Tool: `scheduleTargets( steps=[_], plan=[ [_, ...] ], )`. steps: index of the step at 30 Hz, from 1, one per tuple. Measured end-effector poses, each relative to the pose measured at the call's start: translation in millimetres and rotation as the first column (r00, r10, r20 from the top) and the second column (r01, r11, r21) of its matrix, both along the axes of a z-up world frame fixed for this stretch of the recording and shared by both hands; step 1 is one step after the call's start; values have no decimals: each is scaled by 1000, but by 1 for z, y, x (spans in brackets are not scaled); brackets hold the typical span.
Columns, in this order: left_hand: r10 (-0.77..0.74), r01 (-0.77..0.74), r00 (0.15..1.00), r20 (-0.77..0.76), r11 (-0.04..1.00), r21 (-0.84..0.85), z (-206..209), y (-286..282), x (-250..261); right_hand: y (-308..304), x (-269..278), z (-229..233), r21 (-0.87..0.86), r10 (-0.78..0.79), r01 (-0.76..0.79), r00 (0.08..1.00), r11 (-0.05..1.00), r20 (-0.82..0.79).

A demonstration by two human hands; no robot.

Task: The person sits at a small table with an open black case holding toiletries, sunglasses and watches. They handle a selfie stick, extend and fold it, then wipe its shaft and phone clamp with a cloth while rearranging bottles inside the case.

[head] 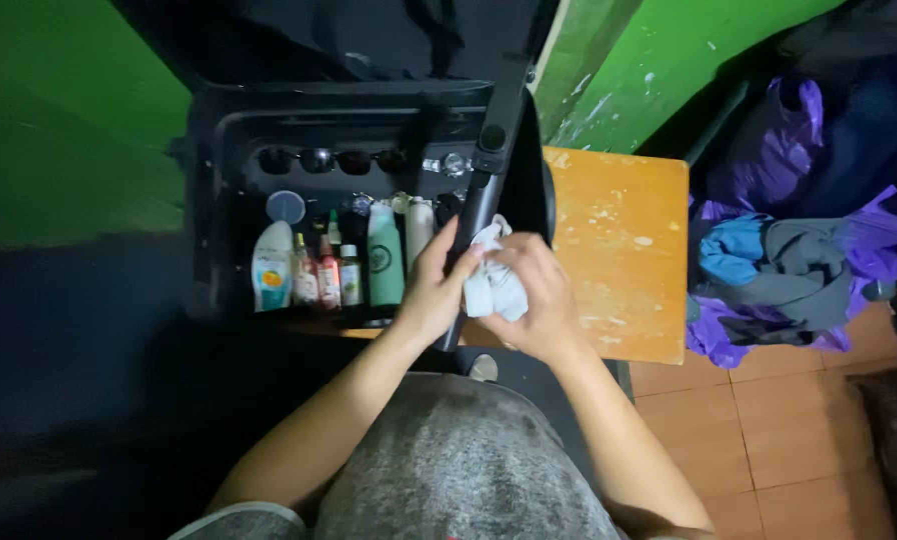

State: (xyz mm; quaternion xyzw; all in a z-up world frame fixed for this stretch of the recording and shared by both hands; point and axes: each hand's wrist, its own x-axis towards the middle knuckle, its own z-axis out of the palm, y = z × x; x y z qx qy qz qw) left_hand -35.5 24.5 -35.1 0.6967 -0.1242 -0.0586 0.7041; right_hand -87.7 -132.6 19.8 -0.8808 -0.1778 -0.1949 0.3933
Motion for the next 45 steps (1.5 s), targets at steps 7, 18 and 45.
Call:
scheduleTargets(
  steps=[7,18,45],
  plan=[
    [1,-12,973,230,999,46,23,56,19,83,14,16,285,-8,15,1000,958,-28],
    [-415,228,789,-453,882,-412,-7,109,47,105,26,-2,307,-483,465,875,830,-17],
    [-427,186,751,-503,868,-460,-22,26,16,25,13,19,99,-396,384,901,918,175]
  ],
)
